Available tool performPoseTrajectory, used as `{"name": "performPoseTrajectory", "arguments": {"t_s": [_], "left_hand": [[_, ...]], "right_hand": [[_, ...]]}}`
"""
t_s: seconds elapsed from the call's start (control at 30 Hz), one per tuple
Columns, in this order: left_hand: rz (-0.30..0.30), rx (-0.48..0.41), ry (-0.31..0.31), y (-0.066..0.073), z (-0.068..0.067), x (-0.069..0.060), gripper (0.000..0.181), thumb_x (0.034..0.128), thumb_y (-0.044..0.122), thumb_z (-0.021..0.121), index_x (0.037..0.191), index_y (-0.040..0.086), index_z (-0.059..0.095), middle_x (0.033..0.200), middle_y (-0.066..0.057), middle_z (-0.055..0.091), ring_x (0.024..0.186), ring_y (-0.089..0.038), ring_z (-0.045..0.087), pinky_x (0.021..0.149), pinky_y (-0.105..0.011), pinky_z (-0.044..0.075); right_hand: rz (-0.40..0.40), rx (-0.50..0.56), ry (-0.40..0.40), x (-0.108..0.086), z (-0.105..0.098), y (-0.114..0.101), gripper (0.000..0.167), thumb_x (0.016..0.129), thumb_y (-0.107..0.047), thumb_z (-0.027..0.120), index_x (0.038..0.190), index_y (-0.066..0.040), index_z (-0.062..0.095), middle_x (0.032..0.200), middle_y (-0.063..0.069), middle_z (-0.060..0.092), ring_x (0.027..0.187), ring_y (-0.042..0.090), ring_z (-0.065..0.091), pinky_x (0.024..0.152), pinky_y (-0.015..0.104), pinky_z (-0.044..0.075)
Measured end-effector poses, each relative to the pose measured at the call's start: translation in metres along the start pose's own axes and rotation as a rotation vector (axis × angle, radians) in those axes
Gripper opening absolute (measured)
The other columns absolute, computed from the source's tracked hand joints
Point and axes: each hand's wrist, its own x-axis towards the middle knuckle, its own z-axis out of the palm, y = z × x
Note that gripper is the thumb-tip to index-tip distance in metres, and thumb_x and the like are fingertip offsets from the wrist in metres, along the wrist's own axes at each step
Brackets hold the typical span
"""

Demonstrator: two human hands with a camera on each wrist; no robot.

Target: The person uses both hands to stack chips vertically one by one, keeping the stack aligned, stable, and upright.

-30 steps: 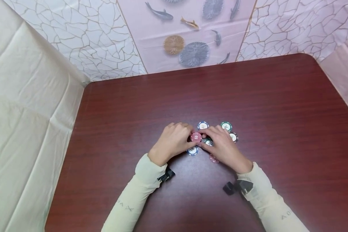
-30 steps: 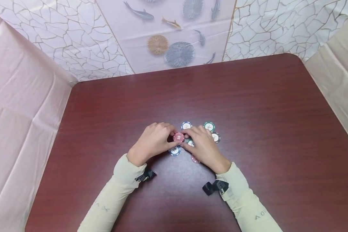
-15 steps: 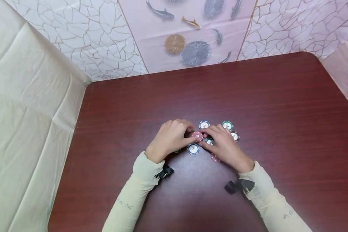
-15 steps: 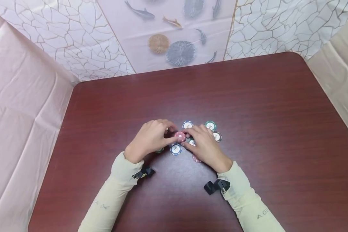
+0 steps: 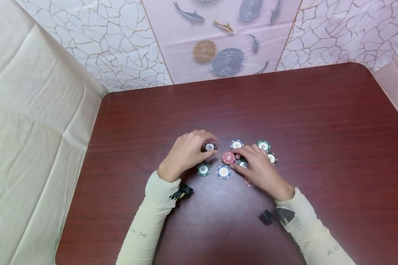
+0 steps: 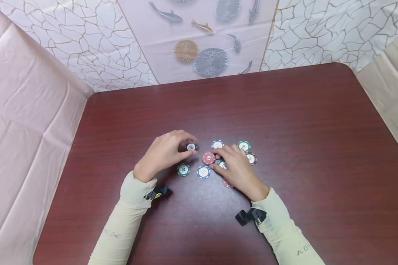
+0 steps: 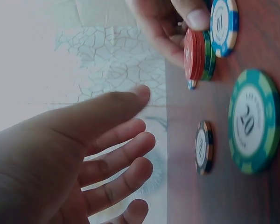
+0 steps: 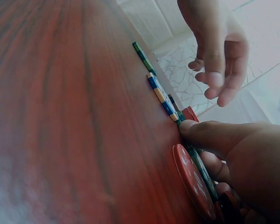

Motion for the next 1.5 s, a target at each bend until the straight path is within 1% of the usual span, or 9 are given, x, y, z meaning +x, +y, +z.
{"name": "performPoseTrajectory", "arguments": {"t_s": [0.07,0.13,0.27,0.5,0.67,0.9,1.07,1.3,1.5], "left_hand": [[-0.007,-0.002,-0.013,-0.004,0.0,0.0,0.038,0.0937,0.036,0.082,0.127,0.02,0.075,0.117,0.005,0.072,0.097,-0.014,0.066,0.082,-0.04,0.057],[-0.016,0.001,-0.022,-0.007,0.0,0.0,0.039,0.0931,0.034,0.083,0.129,0.02,0.074,0.12,0.004,0.071,0.102,-0.016,0.066,0.084,-0.042,0.058],[-0.038,-0.003,-0.035,-0.013,0.002,0.001,0.043,0.0917,0.032,0.084,0.131,0.02,0.073,0.124,0.003,0.07,0.109,-0.018,0.065,0.086,-0.044,0.058],[-0.057,-0.045,-0.043,-0.022,0.008,0.002,0.051,0.09,0.033,0.086,0.137,0.021,0.07,0.124,0.003,0.068,0.1,-0.015,0.064,0.085,-0.043,0.057],[-0.067,-0.078,-0.042,-0.027,0.012,0.002,0.05,0.09,0.035,0.086,0.135,0.022,0.07,0.119,0.005,0.068,0.102,-0.013,0.065,0.086,-0.043,0.057],[-0.074,-0.08,-0.065,-0.032,0.018,0.003,0.048,0.0929,0.039,0.082,0.136,0.02,0.071,0.123,0.003,0.067,0.107,-0.014,0.064,0.09,-0.044,0.057],[-0.093,-0.108,-0.085,-0.034,0.021,0.003,0.046,0.0937,0.038,0.082,0.136,0.021,0.071,0.126,0.003,0.067,0.108,-0.015,0.064,0.091,-0.045,0.056],[-0.096,-0.142,-0.084,-0.035,0.021,0.004,0.037,0.0938,0.035,0.082,0.129,0.025,0.074,0.121,0.005,0.066,0.104,-0.012,0.061,0.088,-0.044,0.055],[-0.088,-0.163,-0.082,-0.034,0.021,0.004,0.039,0.0924,0.031,0.084,0.128,0.024,0.071,0.117,0.006,0.066,0.104,-0.012,0.063,0.087,-0.042,0.055]], "right_hand": [[0.008,0.0,-0.006,0.0,0.0,0.0,0.041,0.089,-0.019,0.086,0.126,-0.006,0.074,0.099,0.004,0.07,0.09,0.024,0.053,0.084,0.044,0.04],[0.02,0.0,-0.012,0.0,-0.001,0.0,0.041,0.089,-0.02,0.086,0.126,-0.007,0.074,0.1,0.004,0.071,0.09,0.024,0.053,0.085,0.044,0.04],[0.028,-0.002,-0.017,0.0,-0.001,0.0,0.041,0.09,-0.022,0.085,0.126,-0.007,0.074,0.101,0.004,0.071,0.091,0.024,0.053,0.087,0.045,0.04],[0.018,0.001,-0.01,0.001,0.0,0.0,0.04,0.089,-0.02,0.086,0.125,-0.007,0.074,0.1,0.005,0.071,0.09,0.024,0.053,0.085,0.045,0.04],[0.026,-0.001,-0.02,0.001,-0.001,0.0,0.041,0.09,-0.022,0.086,0.126,-0.008,0.073,0.101,0.004,0.071,0.09,0.023,0.052,0.086,0.044,0.039],[0.032,0.006,-0.029,0.001,-0.002,-0.001,0.041,0.09,-0.022,0.085,0.126,-0.008,0.073,0.102,0.005,0.071,0.091,0.023,0.052,0.087,0.044,0.039],[0.026,0.008,-0.029,0.0,-0.001,-0.001,0.041,0.09,-0.022,0.086,0.126,-0.008,0.073,0.099,0.004,0.07,0.089,0.023,0.051,0.085,0.043,0.039],[0.035,0.002,-0.033,0.0,-0.002,-0.001,0.041,0.09,-0.022,0.085,0.127,-0.008,0.073,0.1,0.004,0.07,0.089,0.023,0.05,0.085,0.043,0.038],[0.045,0.003,-0.041,0.001,-0.001,-0.001,0.042,0.09,-0.023,0.085,0.128,-0.008,0.073,0.103,0.005,0.071,0.091,0.023,0.052,0.086,0.044,0.039]]}}
